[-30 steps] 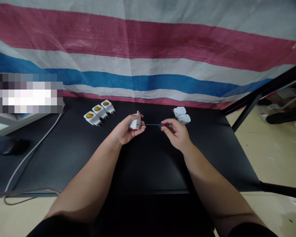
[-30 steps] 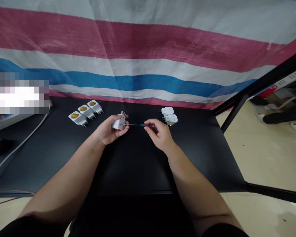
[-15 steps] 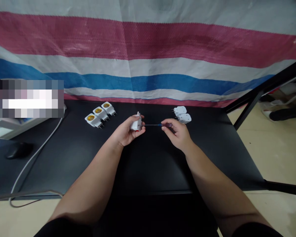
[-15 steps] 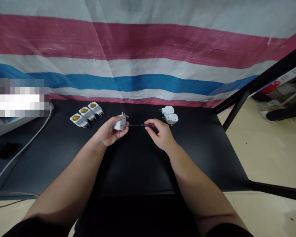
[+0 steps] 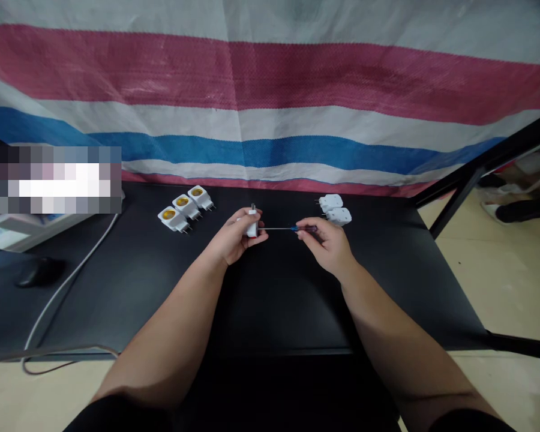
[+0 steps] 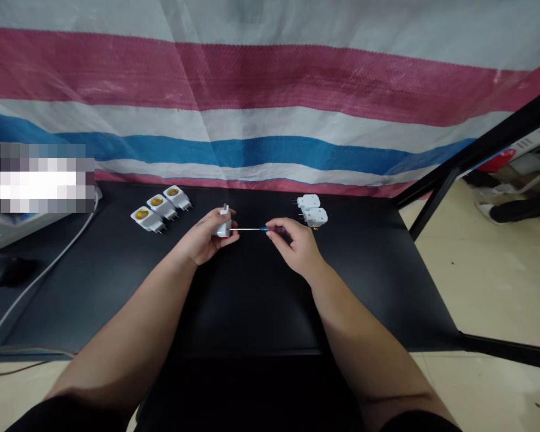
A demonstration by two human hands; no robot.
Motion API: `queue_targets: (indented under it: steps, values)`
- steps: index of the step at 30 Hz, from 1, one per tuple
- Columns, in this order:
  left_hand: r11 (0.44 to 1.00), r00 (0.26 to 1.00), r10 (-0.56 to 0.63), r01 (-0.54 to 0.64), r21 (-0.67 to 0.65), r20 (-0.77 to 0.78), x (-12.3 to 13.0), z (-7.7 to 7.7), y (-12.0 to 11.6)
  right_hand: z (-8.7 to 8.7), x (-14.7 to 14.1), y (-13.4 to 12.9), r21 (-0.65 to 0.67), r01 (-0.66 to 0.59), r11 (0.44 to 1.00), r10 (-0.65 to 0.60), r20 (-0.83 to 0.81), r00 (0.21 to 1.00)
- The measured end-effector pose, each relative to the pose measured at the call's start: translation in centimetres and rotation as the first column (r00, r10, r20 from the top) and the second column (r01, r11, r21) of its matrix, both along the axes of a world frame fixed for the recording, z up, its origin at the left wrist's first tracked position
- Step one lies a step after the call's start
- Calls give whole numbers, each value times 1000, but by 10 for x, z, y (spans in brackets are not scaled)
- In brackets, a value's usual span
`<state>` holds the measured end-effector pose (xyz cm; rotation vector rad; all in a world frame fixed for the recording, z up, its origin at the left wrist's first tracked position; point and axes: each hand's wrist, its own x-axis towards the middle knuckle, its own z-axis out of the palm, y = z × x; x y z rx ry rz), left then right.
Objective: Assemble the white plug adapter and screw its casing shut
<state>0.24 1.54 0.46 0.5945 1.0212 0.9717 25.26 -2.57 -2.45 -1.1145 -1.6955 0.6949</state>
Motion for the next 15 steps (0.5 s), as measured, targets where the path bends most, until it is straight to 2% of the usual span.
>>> queue_targets:
  steps: [5, 8, 11, 15]
  values:
    - [1000, 999, -8, 9, 28, -36, 1, 1, -1, -6, -3, 3, -171, -66, 983, 36, -169, 985]
    - [1000, 999, 6, -6, 6, -32, 1, 3, -1, -11, -4, 5, -229, -135, 964, 77, -244, 967]
    - [999, 1000, 7, -8, -39, -14, -1, 4, 0, -13, -4, 6, -241, -157, 958, 94, -253, 963]
    - [995, 1000, -6, 9, -104, 29, -1, 7, 1, -9, -3, 3, -198, -117, 973, 79, -191, 978]
